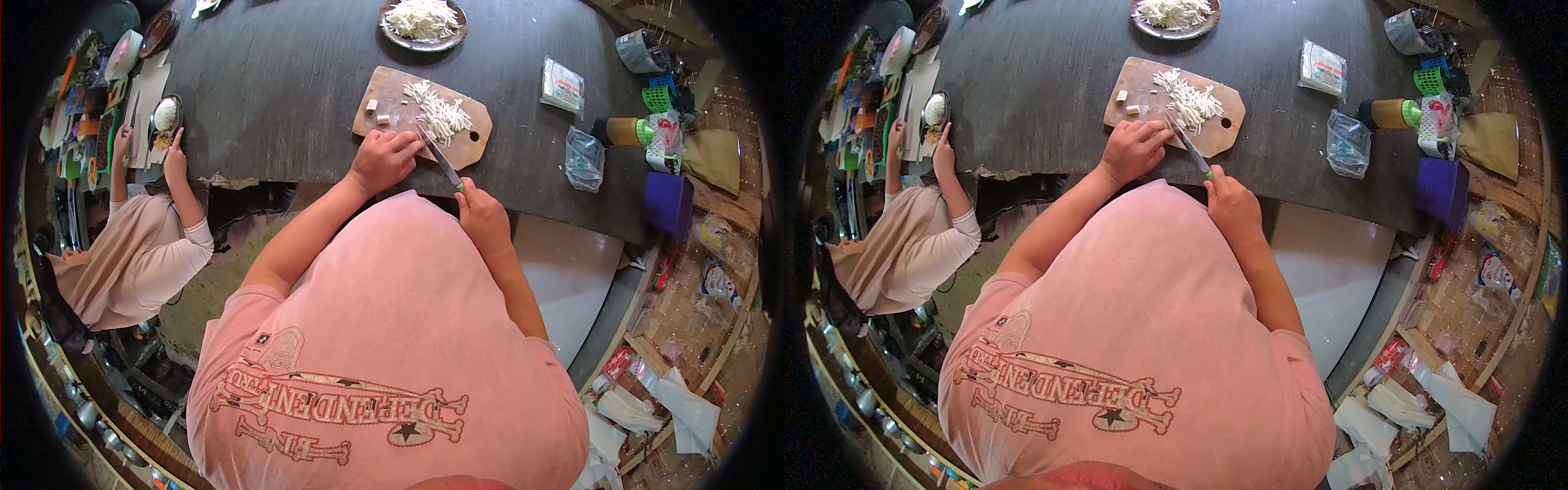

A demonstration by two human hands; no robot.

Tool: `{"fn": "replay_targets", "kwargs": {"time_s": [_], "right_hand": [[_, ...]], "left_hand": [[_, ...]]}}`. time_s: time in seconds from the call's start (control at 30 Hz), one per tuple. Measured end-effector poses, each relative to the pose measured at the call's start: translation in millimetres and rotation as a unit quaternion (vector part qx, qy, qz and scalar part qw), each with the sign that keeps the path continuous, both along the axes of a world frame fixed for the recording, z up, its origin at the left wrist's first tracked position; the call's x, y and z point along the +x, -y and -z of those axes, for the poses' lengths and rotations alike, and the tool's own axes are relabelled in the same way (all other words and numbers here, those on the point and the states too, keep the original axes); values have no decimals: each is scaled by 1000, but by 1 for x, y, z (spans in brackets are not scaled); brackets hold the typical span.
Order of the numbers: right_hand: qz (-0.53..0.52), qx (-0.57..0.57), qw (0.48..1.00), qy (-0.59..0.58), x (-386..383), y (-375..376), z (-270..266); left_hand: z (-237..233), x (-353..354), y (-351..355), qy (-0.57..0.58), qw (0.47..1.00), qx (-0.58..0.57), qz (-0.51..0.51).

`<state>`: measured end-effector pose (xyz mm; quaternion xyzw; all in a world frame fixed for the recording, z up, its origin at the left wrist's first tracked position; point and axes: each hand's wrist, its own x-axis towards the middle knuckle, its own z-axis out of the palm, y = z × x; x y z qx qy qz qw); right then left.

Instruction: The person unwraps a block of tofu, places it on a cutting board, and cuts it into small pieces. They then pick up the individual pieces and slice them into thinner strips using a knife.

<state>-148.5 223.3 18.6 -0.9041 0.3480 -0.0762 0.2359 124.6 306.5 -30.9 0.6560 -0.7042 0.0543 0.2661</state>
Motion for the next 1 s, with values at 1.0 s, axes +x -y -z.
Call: {"fn": "replay_targets", "kwargs": {"time_s": [1.0], "right_hand": [[15,3,1000,14,3,4,-18]], "left_hand": [[-6,-1,-1,18,1000,-8,2]]}}
